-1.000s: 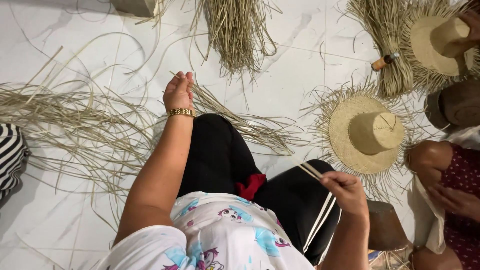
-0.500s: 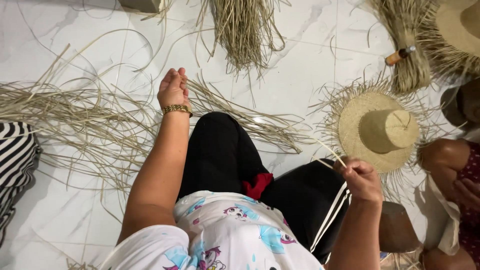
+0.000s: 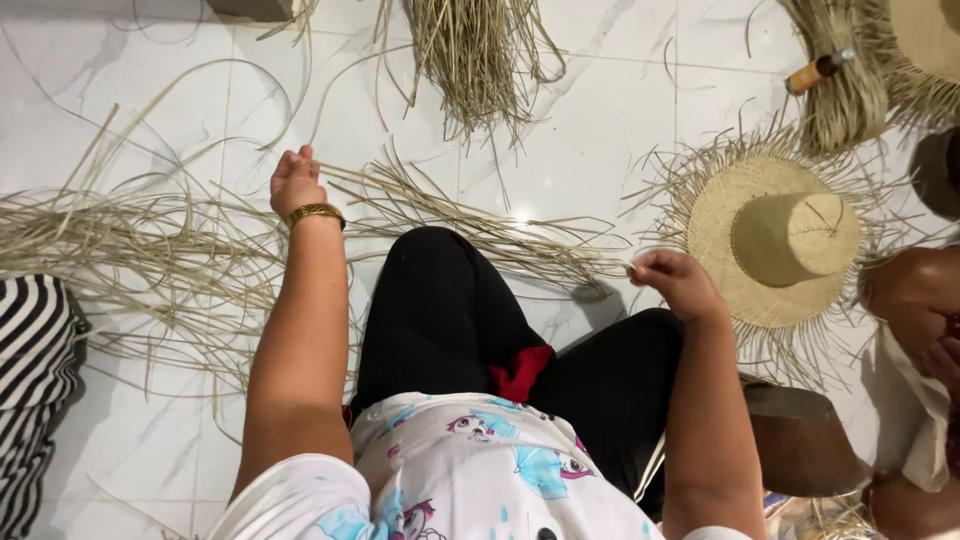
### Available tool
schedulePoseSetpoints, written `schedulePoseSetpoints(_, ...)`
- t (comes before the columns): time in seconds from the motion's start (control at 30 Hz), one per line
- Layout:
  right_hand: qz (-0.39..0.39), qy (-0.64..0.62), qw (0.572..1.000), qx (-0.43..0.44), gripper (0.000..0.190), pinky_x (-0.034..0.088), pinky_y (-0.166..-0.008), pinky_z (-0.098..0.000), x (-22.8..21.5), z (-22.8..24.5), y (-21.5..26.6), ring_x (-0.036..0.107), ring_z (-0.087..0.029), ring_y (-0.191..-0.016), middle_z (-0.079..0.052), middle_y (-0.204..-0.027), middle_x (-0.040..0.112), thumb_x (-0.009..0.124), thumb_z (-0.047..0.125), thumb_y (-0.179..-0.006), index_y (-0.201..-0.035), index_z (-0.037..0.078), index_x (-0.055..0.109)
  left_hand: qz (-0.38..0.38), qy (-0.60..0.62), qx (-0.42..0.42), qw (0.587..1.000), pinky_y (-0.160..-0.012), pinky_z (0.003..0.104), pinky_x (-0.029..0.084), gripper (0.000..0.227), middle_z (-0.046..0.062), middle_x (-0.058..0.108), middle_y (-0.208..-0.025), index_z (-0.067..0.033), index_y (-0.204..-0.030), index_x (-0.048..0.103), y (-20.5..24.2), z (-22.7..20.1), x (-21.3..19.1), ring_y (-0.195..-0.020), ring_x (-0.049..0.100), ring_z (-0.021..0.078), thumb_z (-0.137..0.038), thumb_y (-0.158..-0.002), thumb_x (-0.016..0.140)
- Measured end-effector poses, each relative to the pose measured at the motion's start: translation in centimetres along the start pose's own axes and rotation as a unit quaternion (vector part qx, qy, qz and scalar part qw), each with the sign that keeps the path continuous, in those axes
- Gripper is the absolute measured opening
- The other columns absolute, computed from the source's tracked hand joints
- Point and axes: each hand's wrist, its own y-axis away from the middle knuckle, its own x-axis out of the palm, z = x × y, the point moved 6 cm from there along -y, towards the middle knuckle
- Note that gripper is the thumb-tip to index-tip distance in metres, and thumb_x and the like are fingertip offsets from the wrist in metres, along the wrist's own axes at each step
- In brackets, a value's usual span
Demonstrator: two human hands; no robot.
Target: The person is sitting on the floor and manually splitting long straw fibers into thinner strands, likely for weaving hats.
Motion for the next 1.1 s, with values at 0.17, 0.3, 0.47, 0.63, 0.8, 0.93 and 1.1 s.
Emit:
schedulePoseSetpoints(0.17,-0.078,0.064,0.993,0.058,0.033,0.052,-0.064,-0.0295,0.8,-4.2,-4.6,0.063,-0.015,-0.069,-0.005,-0.079,0.067,0.079,-0.005,-0.079,-0.108,0.005,0.066,-0.055,-0.022,0.002,0.998,-0.087,0.017,0.058,0.023,0.009,0.082,-0.101,-0.0093,-0.121,0.064,0.4,0.5,-1.3,-0.096,0.080,0.0106,-0.010,-0.098,0.065)
schedulePoseSetpoints(0.3,-0.074,0.279,0.953,0.085,0.021,0.054,-0.070,-0.0367,1.8,-6.9,-6.3,0.072,-0.023,-0.075,-0.004,-0.079,0.074,0.081,0.009,-0.082,-0.098,0.015,0.069,-0.136,-0.109,0.012,0.985,-0.088,0.024,0.060,0.016,0.002,0.082,-0.083,-0.0192,-0.105,0.072,-1.8,3.9,-2.1,-0.093,0.078,0.0114,-0.017,-0.090,0.075)
schedulePoseSetpoints(0.47,-0.040,0.434,0.879,0.190,0.019,0.056,-0.087,-0.0450,2.7,-5.7,-6.1,0.075,-0.032,-0.094,-0.004,-0.092,0.078,0.078,0.011,-0.082,-0.099,0.019,0.074,-0.171,-0.475,0.412,0.758,-0.090,0.046,0.036,0.024,-0.011,0.062,-0.114,-0.0338,-0.092,0.070,-2.7,3.9,4.8,-0.108,0.051,0.0270,-0.022,-0.078,0.087)
schedulePoseSetpoints(0.63,-0.001,0.490,0.838,0.240,0.032,0.058,-0.091,-0.0495,1.6,-7.8,-5.5,0.073,-0.037,-0.107,-0.010,-0.110,0.077,0.081,0.022,-0.080,-0.112,0.020,0.078,-0.038,-0.663,0.239,0.708,-0.097,0.049,0.030,0.008,-0.009,0.058,-0.115,-0.0349,-0.088,0.074,-4.2,5.8,11.8,-0.118,0.043,0.0238,-0.042,-0.086,0.076)
schedulePoseSetpoints(0.8,-0.032,0.447,0.855,0.260,0.030,0.057,-0.092,-0.0492,1.1,-6.1,-5.1,0.072,-0.036,-0.110,-0.010,-0.112,0.076,0.078,0.031,-0.085,-0.113,0.018,0.078,-0.034,-0.689,0.124,0.714,-0.110,0.050,0.024,0.035,0.004,0.050,-0.140,-0.0263,-0.110,0.076,-3.5,6.0,15.0,-0.137,0.033,0.0273,-0.053,-0.089,0.072)
schedulePoseSetpoints(0.93,-0.028,0.418,0.866,0.274,0.029,0.056,-0.093,-0.0502,1.5,-5.3,-5.1,0.071,-0.038,-0.109,-0.013,-0.106,0.077,0.070,0.033,-0.090,-0.111,0.014,0.077,-0.017,-0.683,0.106,0.722,-0.118,0.050,0.017,0.031,0.005,0.037,-0.154,-0.0191,-0.117,0.074,-1.4,5.0,16.9,-0.148,0.017,0.0302,-0.041,-0.095,0.071)
schedulePoseSetpoints(1.1,-0.047,0.412,0.871,0.264,0.030,0.056,-0.091,-0.0512,1.5,-4.4,-5.3,0.071,-0.040,-0.106,-0.015,-0.102,0.077,0.065,0.036,-0.092,-0.108,0.013,0.077,0.018,-0.693,0.133,0.708,-0.117,0.051,0.023,0.026,0.010,0.042,-0.149,-0.0147,-0.112,0.073,-4.1,6.5,17.7,-0.147,0.023,0.0318,-0.036,-0.098,0.067)
